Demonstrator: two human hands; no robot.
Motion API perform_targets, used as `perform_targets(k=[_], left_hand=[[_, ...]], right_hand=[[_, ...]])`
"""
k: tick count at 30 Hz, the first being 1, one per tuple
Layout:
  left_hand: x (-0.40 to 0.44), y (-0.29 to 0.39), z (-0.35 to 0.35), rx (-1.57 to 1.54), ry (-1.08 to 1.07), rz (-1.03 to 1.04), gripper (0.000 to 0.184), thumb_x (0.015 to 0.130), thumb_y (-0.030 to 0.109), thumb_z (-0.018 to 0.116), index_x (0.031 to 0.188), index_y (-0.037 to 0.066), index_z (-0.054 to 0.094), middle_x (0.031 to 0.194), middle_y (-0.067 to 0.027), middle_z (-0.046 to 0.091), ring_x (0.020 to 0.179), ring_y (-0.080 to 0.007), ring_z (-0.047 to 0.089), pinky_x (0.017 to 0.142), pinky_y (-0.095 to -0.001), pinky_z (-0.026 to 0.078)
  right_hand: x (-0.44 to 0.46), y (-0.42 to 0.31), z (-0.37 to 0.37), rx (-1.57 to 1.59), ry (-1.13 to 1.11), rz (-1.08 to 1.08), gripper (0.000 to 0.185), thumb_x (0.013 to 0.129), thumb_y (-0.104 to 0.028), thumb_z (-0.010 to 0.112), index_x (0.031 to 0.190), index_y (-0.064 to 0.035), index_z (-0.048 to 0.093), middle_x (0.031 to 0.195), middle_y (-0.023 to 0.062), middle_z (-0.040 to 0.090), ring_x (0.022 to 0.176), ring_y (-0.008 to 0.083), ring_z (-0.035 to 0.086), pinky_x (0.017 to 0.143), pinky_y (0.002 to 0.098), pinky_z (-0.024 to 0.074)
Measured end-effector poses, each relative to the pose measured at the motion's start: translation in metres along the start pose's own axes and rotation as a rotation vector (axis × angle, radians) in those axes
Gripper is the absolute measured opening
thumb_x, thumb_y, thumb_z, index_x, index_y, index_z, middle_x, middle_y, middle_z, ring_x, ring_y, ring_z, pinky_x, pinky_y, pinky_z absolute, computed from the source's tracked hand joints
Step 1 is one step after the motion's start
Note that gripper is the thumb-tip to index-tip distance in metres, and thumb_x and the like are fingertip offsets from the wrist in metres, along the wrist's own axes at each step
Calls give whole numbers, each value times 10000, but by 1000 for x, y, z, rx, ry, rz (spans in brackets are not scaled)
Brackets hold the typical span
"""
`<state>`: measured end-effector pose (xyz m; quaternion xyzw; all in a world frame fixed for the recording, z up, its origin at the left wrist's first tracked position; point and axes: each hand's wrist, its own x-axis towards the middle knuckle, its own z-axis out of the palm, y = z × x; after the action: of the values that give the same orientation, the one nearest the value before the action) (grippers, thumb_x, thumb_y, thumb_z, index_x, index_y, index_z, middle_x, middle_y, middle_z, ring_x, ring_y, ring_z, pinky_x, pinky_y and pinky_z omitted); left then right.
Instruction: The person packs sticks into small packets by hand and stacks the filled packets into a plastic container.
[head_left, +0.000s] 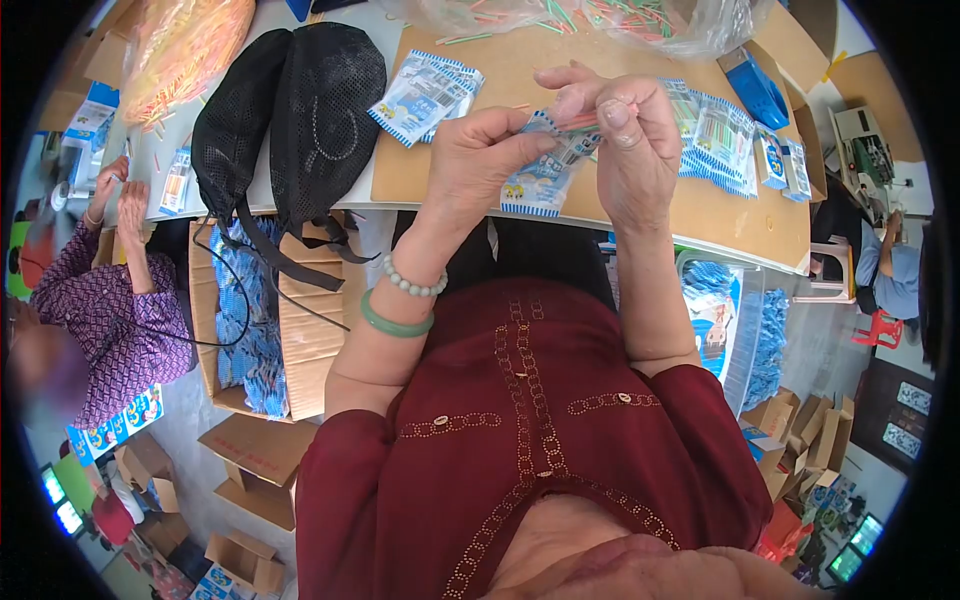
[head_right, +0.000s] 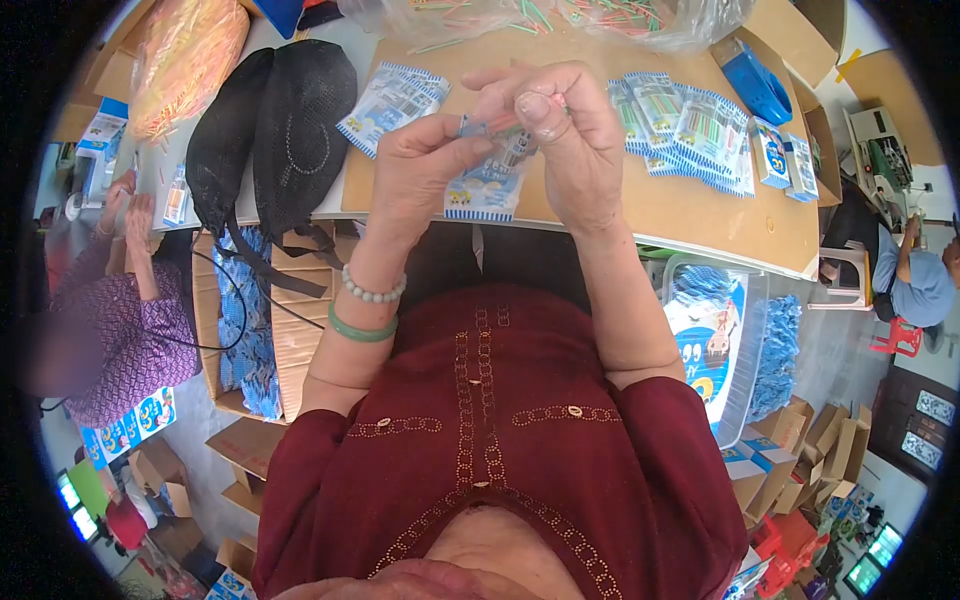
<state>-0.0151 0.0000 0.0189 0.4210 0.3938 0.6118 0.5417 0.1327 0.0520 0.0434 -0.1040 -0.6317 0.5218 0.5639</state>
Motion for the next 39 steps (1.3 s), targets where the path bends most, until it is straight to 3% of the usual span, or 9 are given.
perform_targets(k=[11,15,18,22,25,29,32,36,39], left_hand=[[1,-5,0,141,45,126,101,823,37,678,915,-4,690,814,-4,656,716,-46,573,648,-210,477],[6,-12,-11,-67,164,133,98,829,39,673,913,-10,682,847,-16,656,738,-57,578,656,-218,480],[9,-10,-8,-205,125,143,97,833,38,668,916,-12,677,866,-24,657,752,-64,580,657,-222,482],[7,-6,-5,-221,100,152,116,831,15,657,943,-8,676,862,-20,652,748,-85,585,675,-221,481],[12,-4,-11,260,-60,1,145,826,-8,645,967,-9,676,914,-34,640,767,-102,589,686,-223,481],[16,-10,-11,239,-32,178,168,821,-17,644,986,-11,675,956,-51,621,761,-108,581,674,-224,480],[21,-11,-2,239,-24,229,161,819,-12,649,978,-19,675,964,-68,611,735,-94,562,617,-217,472],[18,-6,13,60,136,189,121,826,-4,648,942,-29,672,934,-54,608,712,-79,546,572,-202,453],[22,-15,-1,113,28,114,108,827,0,652,931,-24,667,884,-35,603,706,-69,541,550,-193,440]], right_hand=[[-10,19,1,-70,-60,363,203,951,-225,457,995,-40,529,1064,152,641,1168,230,510,1008,363,357],[-10,18,5,-5,163,246,234,912,-192,523,1071,-24,561,1040,109,655,1049,162,554,932,323,411],[-18,23,-3,-215,-95,565,290,857,-137,599,1119,-13,584,989,65,663,915,114,569,837,287,453],[-23,24,-9,-91,-12,522,280,817,-88,638,1083,-4,614,936,23,657,843,102,574,765,281,472],[-28,29,-10,-423,-73,577,319,801,-149,660,1081,0,623,923,96,666,856,151,611,765,296,485],[-36,42,-17,-214,-42,548,264,783,-160,659,989,1,631,866,102,650,793,137,588,701,300,474],[-33,40,-18,-459,-103,548,223,781,-158,646,935,0,617,826,99,635,753,146,576,674,303,465],[-28,31,-18,-342,-29,638,203,778,-173,634,879,-1,599,783,104,614,724,169,571,664,305,461],[-33,34,-20,-274,13,674,217,779,-193,630,878,-4,594,779,112,610,722,188,581,671,310,465]])
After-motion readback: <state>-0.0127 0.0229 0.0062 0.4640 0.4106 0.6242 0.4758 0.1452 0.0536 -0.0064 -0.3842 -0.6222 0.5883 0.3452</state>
